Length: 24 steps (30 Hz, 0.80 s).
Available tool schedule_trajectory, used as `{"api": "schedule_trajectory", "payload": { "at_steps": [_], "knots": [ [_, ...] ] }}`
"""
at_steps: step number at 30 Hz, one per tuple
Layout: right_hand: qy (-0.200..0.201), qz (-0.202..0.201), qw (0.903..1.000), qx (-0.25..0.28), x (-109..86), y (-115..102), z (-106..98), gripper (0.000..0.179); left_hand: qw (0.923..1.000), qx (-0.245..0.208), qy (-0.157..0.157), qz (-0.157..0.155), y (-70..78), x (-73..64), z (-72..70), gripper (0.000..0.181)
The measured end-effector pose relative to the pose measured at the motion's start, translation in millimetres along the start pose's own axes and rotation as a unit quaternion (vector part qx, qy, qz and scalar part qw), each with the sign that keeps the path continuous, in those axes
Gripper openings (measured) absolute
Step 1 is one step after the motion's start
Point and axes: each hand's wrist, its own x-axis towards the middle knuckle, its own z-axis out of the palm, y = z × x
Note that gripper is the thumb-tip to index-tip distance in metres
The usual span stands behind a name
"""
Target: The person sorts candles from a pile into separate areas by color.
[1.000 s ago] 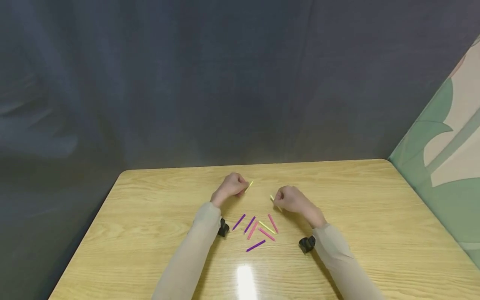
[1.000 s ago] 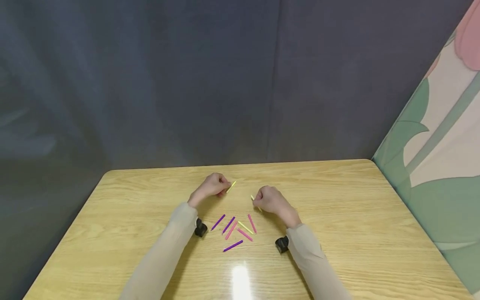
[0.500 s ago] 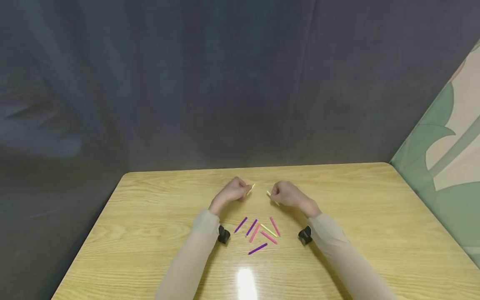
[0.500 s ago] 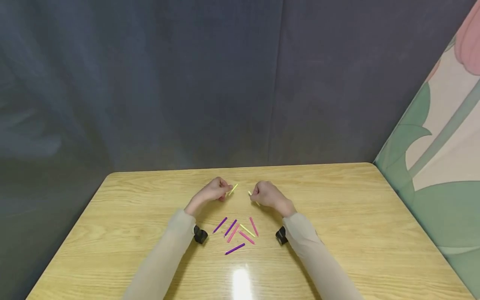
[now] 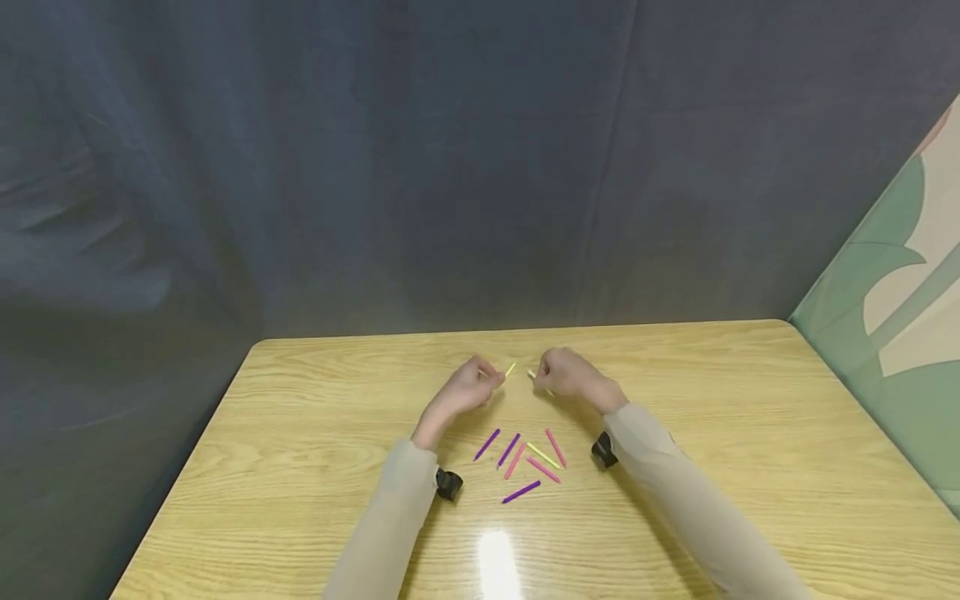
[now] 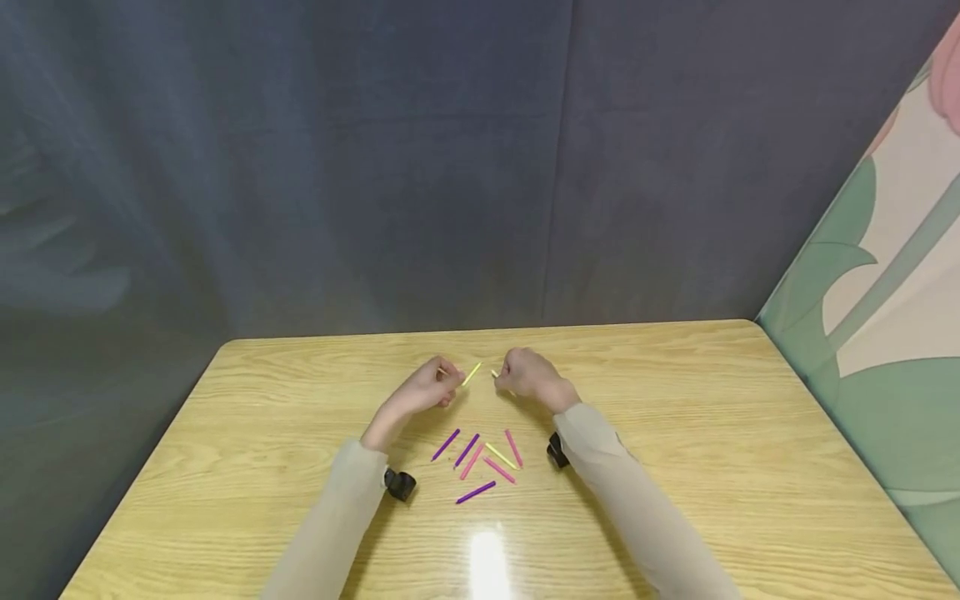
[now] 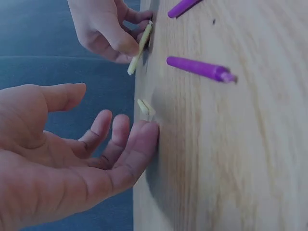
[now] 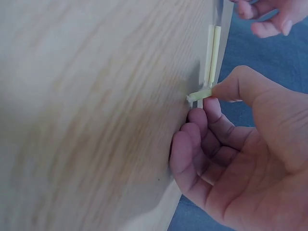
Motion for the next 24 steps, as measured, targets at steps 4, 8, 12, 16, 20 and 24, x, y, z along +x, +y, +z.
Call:
{"api": "schedule_trajectory", "payload": {
  "at_steps": [4, 8, 12, 16, 20, 24],
  "knots": [
    [0.005, 0.012, 0.9998, -0.016, 4.2, -1, -1, 0.03, 0.9983, 0.046, 0.014, 0.032, 7.3, -6.6, 3.2, 0.019],
    [0.003, 0.022, 0.9992, -0.033, 7.5, -2, -1, 0.027, 0.9957, 0.075, -0.006, 0.053, 14.0, -14.3, 8.1, 0.012],
    [-0.005, 0.023, 0.9989, -0.041, 10.5, -4, 0, 0.033, 0.9955, 0.074, -0.029, 0.051, 20.3, -23.1, 13.0, 0.01],
    [-0.002, 0.024, 0.998, -0.059, 13.6, -5, 1, 0.035, 0.9969, 0.049, -0.037, 0.049, 26.6, -29.2, 17.1, 0.008],
    [-0.007, 0.042, 0.9975, -0.057, 13.3, -5, 0, 0.031, 0.9973, 0.023, -0.049, 0.05, 27.2, -31.7, 22.4, 0.006],
    [-0.015, 0.048, 0.9978, -0.043, 12.9, -5, 0, 0.029, 0.9972, 0.014, -0.06, 0.044, 22.1, -31.2, 25.2, 0.006]
  ]
}}
